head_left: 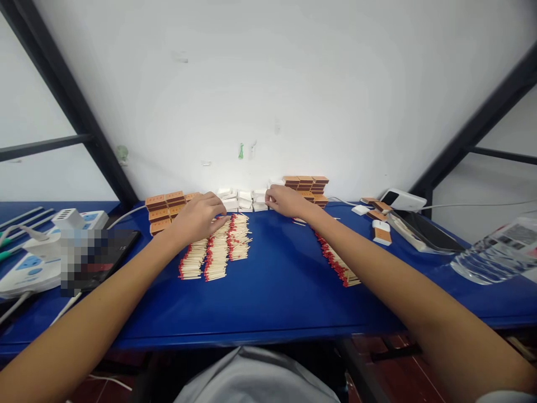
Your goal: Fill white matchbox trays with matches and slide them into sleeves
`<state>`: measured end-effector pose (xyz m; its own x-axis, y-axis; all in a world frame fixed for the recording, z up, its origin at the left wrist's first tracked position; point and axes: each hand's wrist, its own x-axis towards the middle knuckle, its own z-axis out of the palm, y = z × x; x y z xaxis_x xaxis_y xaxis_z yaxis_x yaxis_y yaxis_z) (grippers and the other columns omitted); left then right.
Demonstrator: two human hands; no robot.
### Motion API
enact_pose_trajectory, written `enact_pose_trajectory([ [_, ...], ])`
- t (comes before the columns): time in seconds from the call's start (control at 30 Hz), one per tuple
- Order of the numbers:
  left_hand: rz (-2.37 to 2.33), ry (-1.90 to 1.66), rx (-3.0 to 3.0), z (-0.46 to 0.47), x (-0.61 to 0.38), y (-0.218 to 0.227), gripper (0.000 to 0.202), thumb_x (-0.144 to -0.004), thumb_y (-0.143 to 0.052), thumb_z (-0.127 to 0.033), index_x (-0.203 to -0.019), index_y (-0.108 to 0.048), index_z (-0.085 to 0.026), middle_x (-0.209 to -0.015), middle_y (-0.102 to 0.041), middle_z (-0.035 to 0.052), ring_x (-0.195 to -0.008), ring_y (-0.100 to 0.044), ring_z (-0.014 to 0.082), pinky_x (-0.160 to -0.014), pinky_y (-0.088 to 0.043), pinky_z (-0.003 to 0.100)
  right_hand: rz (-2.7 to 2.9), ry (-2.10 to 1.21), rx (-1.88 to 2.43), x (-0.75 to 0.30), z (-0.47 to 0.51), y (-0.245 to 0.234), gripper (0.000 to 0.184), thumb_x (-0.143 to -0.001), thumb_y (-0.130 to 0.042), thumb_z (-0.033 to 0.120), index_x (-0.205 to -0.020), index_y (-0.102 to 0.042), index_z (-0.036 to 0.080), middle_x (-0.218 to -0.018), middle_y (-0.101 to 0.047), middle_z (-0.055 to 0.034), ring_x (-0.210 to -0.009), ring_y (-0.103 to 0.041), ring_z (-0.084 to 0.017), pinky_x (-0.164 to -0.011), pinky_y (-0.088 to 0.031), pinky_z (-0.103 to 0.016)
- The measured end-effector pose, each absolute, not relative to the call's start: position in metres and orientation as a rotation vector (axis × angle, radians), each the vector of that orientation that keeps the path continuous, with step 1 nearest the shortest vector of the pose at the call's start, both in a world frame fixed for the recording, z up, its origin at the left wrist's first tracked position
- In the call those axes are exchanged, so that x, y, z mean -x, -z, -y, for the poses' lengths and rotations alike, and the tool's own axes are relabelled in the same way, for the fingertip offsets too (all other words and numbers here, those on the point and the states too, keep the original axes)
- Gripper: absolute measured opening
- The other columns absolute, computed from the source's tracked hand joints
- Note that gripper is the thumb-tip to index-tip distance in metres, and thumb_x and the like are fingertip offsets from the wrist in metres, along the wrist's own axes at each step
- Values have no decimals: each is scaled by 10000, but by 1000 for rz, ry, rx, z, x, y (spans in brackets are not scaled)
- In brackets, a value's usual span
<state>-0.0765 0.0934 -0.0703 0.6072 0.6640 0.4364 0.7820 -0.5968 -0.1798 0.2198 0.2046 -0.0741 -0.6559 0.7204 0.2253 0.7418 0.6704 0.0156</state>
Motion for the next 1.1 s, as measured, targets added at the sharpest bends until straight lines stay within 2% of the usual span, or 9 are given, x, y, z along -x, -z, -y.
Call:
enact_pose_trajectory([
  [0.17,1133,495,2525,-87,65,75,327,-1077,-545,-389,-984,-769,-171,-934,-764,108,-973,-671,287,-875,-522,428,2734,-331,1042,-240,-155,73,114,-901,-648,178,-881,-760,184,-830,-730,-55,-720,-615,-183,-670,-414,-299],
  [0.27,1102,541,2586,-79,52,79,354,-1067,-583,-467,-1025,-776,-173,-942,-754,111,-978,-668,290,-875,-531,433,2753,-569,999,-251,-125,75,115,-901,-691,289,-892,-773,208,-822,-722,-38,-690,-604,-174,-629,-413,-293],
  [0.33,1080,570,2644,-72,42,83,355,-1058,-607,-489,-1034,-782,-181,-967,-753,112,-997,-665,288,-895,-540,437,2702,-645,1019,-261,-119,73,210,-934,-693,409,-935,-783,219,-806,-715,-36,-686,-604,-180,-623,-418,-300],
  [0.43,1078,625,2732,-62,25,89,341,-1036,-656,-510,-1093,-791,-202,-1073,-765,111,-1110,-669,294,-984,-544,451,2540,-472,1123,-285,-132,70,285,-969,-649,459,-935,-782,210,-795,-725,-56,-704,-613,-197,-653,-429,-323],
  [0.6,1187,594,2760,-55,6,100,508,-977,-708,-615,-1263,-770,-199,-1315,-723,141,-1323,-593,357,-1097,-497,547,2470,-278,1421,-317,-165,79,217,-949,-659,361,-855,-769,199,-759,-747,-77,-676,-633,-211,-646,-423,-337],
  [0.7,1240,525,2761,-56,-1,105,571,-975,-704,-624,-1338,-741,-185,-1436,-666,165,-1419,-517,399,-1162,-435,609,2563,-229,1548,-313,-168,89,146,-934,-665,268,-861,-760,183,-840,-780,-94,-748,-676,-224,-673,-431,-325],
  [0.9,1289,576,2812,-62,-8,114,348,-980,-736,-510,-1132,-796,-203,-1420,-668,136,-1438,-499,381,-1227,-345,651,2661,-159,1573,-296,-158,93,116,-972,-618,212,-922,-713,168,-922,-774,-111,-802,-673,-224,-671,-399,-300],
  [1.0,1260,636,2823,-63,-9,114,253,-966,-754,-461,-1018,-786,-216,-1361,-695,109,-1398,-532,357,-1203,-370,617,2667,-223,1519,-294,-153,90,102,-974,-613,216,-924,-689,169,-896,-749,-99,-766,-639,-206,-662,-387,-293],
  [1.1,1223,669,2803,-62,-9,112,232,-958,-756,-441,-996,-768,-212,-1328,-714,95,-1370,-558,345,-1167,-399,580,2633,-313,1405,-292,-147,86,119,-985,-599,245,-921,-670,175,-869,-720,-79,-729,-597,-185,-657,-381,-287],
])
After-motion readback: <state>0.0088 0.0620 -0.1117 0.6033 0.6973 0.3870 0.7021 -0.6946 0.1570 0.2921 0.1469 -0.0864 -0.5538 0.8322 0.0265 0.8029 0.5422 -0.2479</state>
